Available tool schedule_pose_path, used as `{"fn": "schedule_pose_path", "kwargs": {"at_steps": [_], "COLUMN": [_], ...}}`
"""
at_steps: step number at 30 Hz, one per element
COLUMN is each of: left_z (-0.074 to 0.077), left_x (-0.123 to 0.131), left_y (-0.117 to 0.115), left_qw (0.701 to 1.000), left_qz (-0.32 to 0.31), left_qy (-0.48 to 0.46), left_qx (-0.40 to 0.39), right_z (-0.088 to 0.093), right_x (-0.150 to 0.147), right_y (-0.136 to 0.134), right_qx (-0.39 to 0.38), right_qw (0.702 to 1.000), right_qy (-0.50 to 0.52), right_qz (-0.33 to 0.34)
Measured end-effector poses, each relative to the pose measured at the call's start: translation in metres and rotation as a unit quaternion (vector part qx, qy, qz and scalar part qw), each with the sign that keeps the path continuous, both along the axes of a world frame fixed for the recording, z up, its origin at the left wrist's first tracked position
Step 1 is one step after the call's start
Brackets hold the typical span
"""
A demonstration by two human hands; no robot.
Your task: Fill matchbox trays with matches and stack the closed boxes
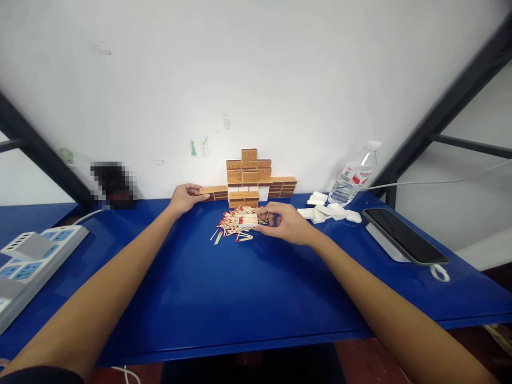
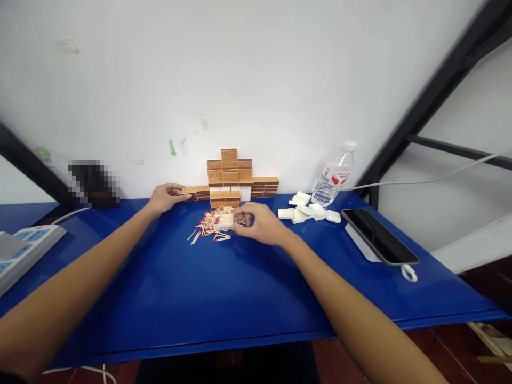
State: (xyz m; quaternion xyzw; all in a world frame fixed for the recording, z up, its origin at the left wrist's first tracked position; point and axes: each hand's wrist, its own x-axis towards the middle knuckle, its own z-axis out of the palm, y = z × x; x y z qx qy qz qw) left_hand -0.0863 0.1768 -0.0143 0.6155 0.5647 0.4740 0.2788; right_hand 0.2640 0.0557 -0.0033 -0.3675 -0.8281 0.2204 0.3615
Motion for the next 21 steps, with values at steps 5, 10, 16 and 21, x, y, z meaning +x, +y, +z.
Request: {"fn": "schedule_pose_path", "kwargs": {"at_steps": [5, 10, 16, 21], "left_z": [0.012, 0.02, 0.018, 0.023], "left_x": [-0.007, -0.016, 0.0, 0.015], "left_y": [-0.013, -0.052, -0.106, -0.124], "left_qw": [1.0, 1.0, 0.993, 0.981], "left_qz": [0.0, -0.015, -0.115, -0.186], "left_qy": [0.006, 0.013, 0.02, 0.036], "left_qx": [0.012, 0.022, -0.025, -0.044], "right_z": [0.002, 0.006, 0.008, 0.011], "right_x": [0.0, -0.004, -0.014, -0.017], "right_y": [0.0, -0.003, -0.016, -0.021], "right_qx": [-0.004, -0.012, -0.071, -0.102], "right_qw": [1.0, 0.999, 0.995, 0.993], "right_qy": [0.004, 0.025, 0.067, 0.049], "right_qz": [-0.02, -0.044, -0.002, 0.024]}}
